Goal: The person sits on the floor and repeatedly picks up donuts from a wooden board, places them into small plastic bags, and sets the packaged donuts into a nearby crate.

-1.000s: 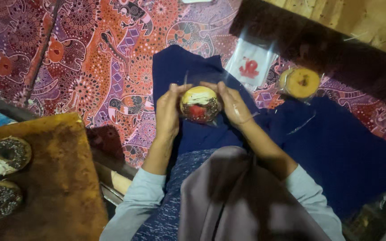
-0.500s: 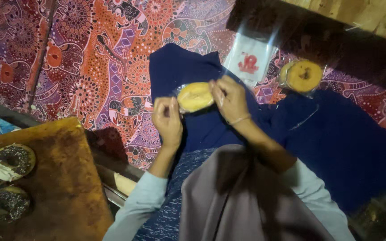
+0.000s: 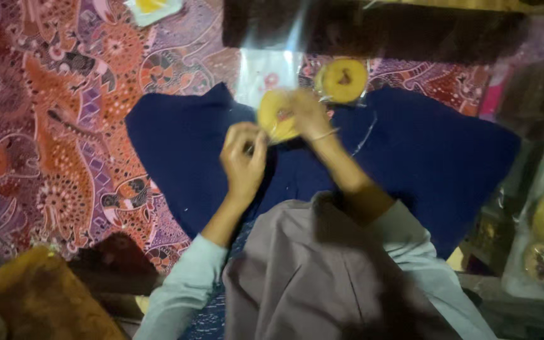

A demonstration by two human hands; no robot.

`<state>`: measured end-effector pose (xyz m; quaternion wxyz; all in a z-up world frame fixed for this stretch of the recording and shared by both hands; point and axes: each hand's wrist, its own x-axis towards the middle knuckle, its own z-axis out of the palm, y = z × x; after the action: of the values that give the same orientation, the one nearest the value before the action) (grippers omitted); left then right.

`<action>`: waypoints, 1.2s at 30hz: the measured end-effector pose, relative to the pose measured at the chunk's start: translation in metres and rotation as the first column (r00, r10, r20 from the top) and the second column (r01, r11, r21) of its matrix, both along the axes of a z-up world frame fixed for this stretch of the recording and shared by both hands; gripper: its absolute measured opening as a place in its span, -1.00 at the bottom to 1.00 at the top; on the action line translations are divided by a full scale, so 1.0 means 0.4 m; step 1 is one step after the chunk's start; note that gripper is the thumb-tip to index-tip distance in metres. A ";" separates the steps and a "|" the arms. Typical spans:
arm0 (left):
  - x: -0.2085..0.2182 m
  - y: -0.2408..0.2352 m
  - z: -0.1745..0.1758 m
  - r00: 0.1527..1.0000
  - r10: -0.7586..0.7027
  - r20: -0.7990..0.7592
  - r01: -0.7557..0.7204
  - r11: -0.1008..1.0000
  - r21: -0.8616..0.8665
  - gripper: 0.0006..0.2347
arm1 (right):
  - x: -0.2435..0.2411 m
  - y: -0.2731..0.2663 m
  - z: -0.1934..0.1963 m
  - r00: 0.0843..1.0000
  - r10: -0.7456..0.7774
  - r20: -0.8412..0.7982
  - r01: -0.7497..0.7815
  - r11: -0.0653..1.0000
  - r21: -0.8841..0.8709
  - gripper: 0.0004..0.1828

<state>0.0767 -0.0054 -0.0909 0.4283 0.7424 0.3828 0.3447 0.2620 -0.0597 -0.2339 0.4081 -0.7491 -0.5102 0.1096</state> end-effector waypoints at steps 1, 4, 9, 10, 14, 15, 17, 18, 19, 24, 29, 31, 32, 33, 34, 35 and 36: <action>0.045 0.009 -0.032 1.000 -0.019 0.011 0.019 0.999 -0.039 -0.88 | 0.059 -0.024 -0.005 0.928 -0.049 0.368 0.070 0.997 -0.043 -0.73; 0.194 0.034 -0.147 0.993 -0.110 0.046 0.115 0.982 -0.149 -0.91 | 0.189 -0.096 -0.009 0.599 -0.477 -0.643 0.447 0.866 -0.226 -0.62; 0.428 0.008 -0.336 0.985 -0.129 -0.114 0.123 0.991 -0.059 -0.53 | 0.250 -0.118 -0.043 0.730 -0.683 -0.014 0.656 0.707 -0.265 -0.45; 0.451 0.007 -0.364 0.983 -0.124 -0.137 0.139 0.985 0.100 -0.44 | 0.259 -0.111 -0.056 0.747 -0.660 -0.078 0.626 0.738 -0.252 -0.42; 0.453 -0.011 -0.443 0.986 -0.126 -0.108 0.112 0.986 -0.126 -0.48 | 0.277 -0.117 -0.118 0.832 -0.522 -0.188 0.480 0.847 -0.229 -0.40; 0.448 -0.006 -0.453 0.992 -0.121 -0.036 0.110 0.965 -0.239 -0.48 | 0.287 -0.114 -0.130 0.859 -0.478 -0.184 0.437 0.871 -0.225 -0.42; 0.438 0.006 -0.460 0.995 -0.096 -0.015 0.086 0.938 -0.335 -0.47 | 0.298 -0.098 -0.139 0.900 -0.391 -0.194 0.351 0.912 -0.211 -0.41; 0.431 0.013 -0.463 0.995 -0.083 -0.063 0.058 0.945 -0.321 -0.47 | 0.300 -0.086 -0.137 0.917 -0.346 -0.200 0.307 0.930 -0.203 -0.40; 0.428 0.017 -0.460 0.991 -0.072 -0.110 0.035 0.952 -0.305 -0.47 | 0.303 -0.077 -0.134 0.928 -0.318 -0.193 0.268 0.932 -0.246 -0.43; 0.439 0.012 -0.397 0.983 -0.021 -0.184 -0.046 0.936 -0.349 -0.51 | 0.331 -0.040 -0.029 0.946 -0.232 -0.226 0.147 0.929 -0.341 -0.45; 0.421 0.027 -0.304 1.000 0.020 0.003 -0.016 0.860 -0.510 -0.53 | 0.324 -0.016 0.037 0.944 -0.210 -0.254 0.165 0.969 -0.186 -0.48; 0.423 0.050 -0.270 0.987 0.061 0.146 0.066 0.681 -0.729 -0.53 | 0.346 -0.009 0.036 0.916 -0.214 -0.339 0.154 0.969 -0.195 -0.46; 0.428 0.063 -0.255 0.977 0.104 0.188 0.075 0.653 -0.754 -0.53 | 0.370 -0.005 0.035 0.898 -0.255 -0.359 0.172 0.954 -0.246 -0.45; 0.432 0.076 -0.242 0.962 0.151 0.228 0.086 0.625 -0.776 -0.53 | 0.398 -0.003 0.035 0.879 -0.293 -0.376 0.185 0.937 -0.296 -0.43; 0.434 0.088 -0.233 0.943 0.198 0.266 0.099 0.597 -0.796 -0.53 | 0.428 -0.008 0.037 0.920 -0.271 -0.283 0.207 0.949 -0.238 -0.47; 0.430 0.097 -0.228 0.933 0.223 0.281 0.107 0.574 -0.812 -0.53 | 0.453 -0.022 0.041 0.950 -0.252 -0.187 0.219 0.959 -0.180 -0.51; 0.424 0.104 -0.226 0.922 0.249 0.295 0.116 0.550 -0.827 -0.53 | 0.474 -0.041 0.047 0.968 -0.235 -0.087 0.224 0.967 -0.121 -0.54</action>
<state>0.2464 0.0361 -0.1814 0.7795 0.3538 0.4376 0.2751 0.4516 -0.0761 -0.2150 0.4013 -0.8180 -0.3921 0.1270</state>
